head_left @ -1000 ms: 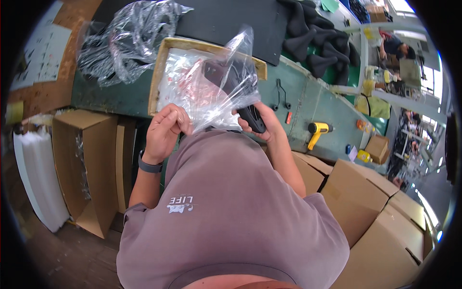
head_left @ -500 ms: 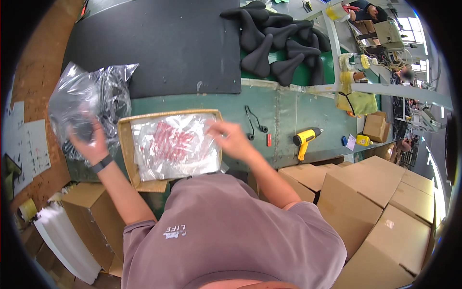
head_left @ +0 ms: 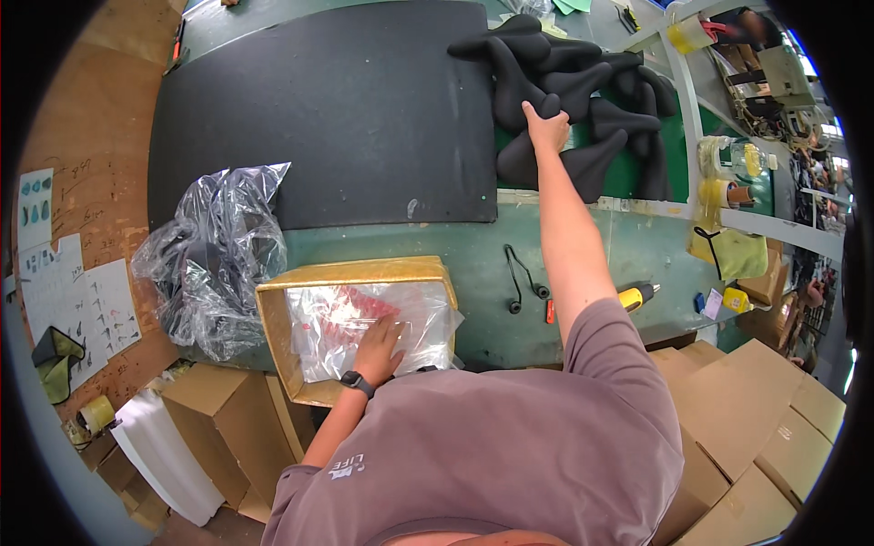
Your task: Packaging bicycle seats into plastic bags and placing them into shipping boxes at a factory assembly station.
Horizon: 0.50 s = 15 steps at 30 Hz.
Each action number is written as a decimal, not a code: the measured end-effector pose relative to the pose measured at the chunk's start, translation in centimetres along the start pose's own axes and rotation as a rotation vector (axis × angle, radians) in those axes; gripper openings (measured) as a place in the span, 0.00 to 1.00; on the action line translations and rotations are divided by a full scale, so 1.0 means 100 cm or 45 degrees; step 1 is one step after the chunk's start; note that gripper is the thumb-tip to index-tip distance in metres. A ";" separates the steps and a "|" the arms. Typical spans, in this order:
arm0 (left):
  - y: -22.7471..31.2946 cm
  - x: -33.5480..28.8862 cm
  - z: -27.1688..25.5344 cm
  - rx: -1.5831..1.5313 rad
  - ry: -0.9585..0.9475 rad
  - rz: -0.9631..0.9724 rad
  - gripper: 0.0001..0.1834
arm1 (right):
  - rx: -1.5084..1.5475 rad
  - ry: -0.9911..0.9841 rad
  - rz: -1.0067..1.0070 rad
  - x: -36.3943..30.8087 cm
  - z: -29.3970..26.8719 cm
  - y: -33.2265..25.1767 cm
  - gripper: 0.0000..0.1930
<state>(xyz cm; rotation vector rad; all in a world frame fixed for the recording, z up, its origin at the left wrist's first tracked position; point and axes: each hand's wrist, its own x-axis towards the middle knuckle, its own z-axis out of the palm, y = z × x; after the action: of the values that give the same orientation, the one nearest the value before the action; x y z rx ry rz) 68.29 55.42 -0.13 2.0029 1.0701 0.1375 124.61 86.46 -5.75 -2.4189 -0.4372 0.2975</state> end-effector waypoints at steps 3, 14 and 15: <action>-0.042 -0.015 0.025 0.603 -0.166 0.042 0.45 | -0.379 0.045 -0.610 -0.056 -0.054 -0.007 0.39; 0.014 -0.018 -0.014 0.172 0.422 -0.001 0.40 | 2.001 -0.458 0.406 -0.316 -0.344 0.117 0.26; 0.047 -0.020 -0.032 0.180 0.513 0.150 0.35 | 1.871 -0.720 0.301 -0.353 -0.363 0.116 0.27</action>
<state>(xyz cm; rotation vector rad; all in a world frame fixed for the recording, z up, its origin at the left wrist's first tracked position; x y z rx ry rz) 68.60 54.62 5.89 2.2234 1.2359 0.5618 106.48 43.96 17.94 -0.9052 -0.0579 0.9900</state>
